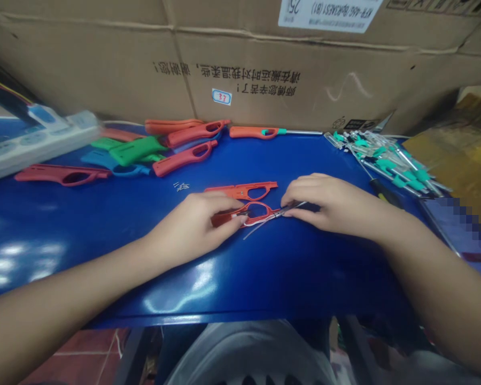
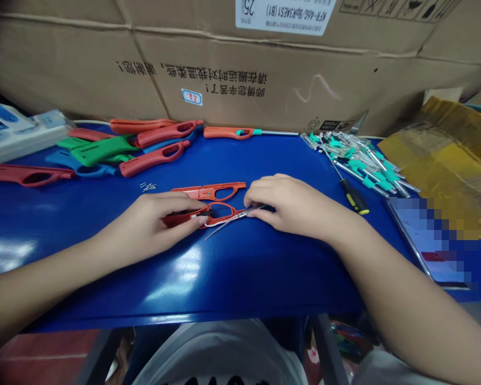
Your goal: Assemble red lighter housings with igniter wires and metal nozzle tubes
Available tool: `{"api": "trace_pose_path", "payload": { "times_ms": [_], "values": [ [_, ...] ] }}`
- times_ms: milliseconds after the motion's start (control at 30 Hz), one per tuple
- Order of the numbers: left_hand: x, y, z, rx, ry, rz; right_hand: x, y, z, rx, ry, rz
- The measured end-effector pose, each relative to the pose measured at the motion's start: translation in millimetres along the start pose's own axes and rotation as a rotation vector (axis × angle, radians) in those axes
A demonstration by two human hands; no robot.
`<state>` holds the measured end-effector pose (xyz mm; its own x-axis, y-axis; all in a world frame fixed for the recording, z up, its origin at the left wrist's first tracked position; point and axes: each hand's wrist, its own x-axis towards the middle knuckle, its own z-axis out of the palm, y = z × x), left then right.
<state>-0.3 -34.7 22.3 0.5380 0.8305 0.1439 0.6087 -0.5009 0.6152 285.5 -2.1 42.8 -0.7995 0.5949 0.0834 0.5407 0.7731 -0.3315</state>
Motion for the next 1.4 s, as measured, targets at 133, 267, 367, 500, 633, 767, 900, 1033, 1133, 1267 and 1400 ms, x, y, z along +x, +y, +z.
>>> {"api": "trace_pose_path", "payload": {
  "times_ms": [133,267,367,500,633,767,900,1033,1133,1267,1400],
  "values": [
    [0.5,-3.1,0.6,0.113,-0.005,0.033,0.4,-4.1,-0.2,-0.037,-0.006,-0.001],
    [-0.2,-4.3,1.3,0.196,-0.053,0.073,0.3,-5.8,-1.6,-0.091,0.027,0.034],
    [-1.1,-4.7,2.1,0.275,-0.063,0.101,-1.0,-6.6,-2.7,-0.083,-0.006,0.079],
    [-1.5,-7.4,3.6,0.356,-0.064,0.142,-3.3,-9.9,-3.9,-0.061,-0.041,0.163],
    [-0.3,-9.9,3.9,0.392,-0.08,0.171,-3.3,-15.0,-4.3,-0.1,-0.068,0.204],
    [1.3,-9.2,2.8,0.407,-0.1,0.174,-1.6,-18.1,-4.2,-0.125,-0.076,0.191],
    [1.2,-5.6,2.7,0.449,-0.127,0.172,-3.4,-17.1,-4.1,-0.079,-0.128,0.182],
    [-0.3,-0.7,4.1,0.548,-0.122,0.242,-9.1,-15.2,-4.3,-0.009,-0.162,0.195],
    [-2.1,3.0,2.3,0.563,-0.071,0.311,-12.1,-15.9,-5.8,0.057,-0.166,0.196],
    [-5.6,7.8,-5.3,0.404,-0.03,0.335,-11.5,-23.8,-6.5,0.097,-0.113,0.174],
    [-8.9,9.9,-9.0,0.318,-0.037,0.375,-5.0,-35.3,3.0,0.102,-0.094,0.091]
  ]
}}
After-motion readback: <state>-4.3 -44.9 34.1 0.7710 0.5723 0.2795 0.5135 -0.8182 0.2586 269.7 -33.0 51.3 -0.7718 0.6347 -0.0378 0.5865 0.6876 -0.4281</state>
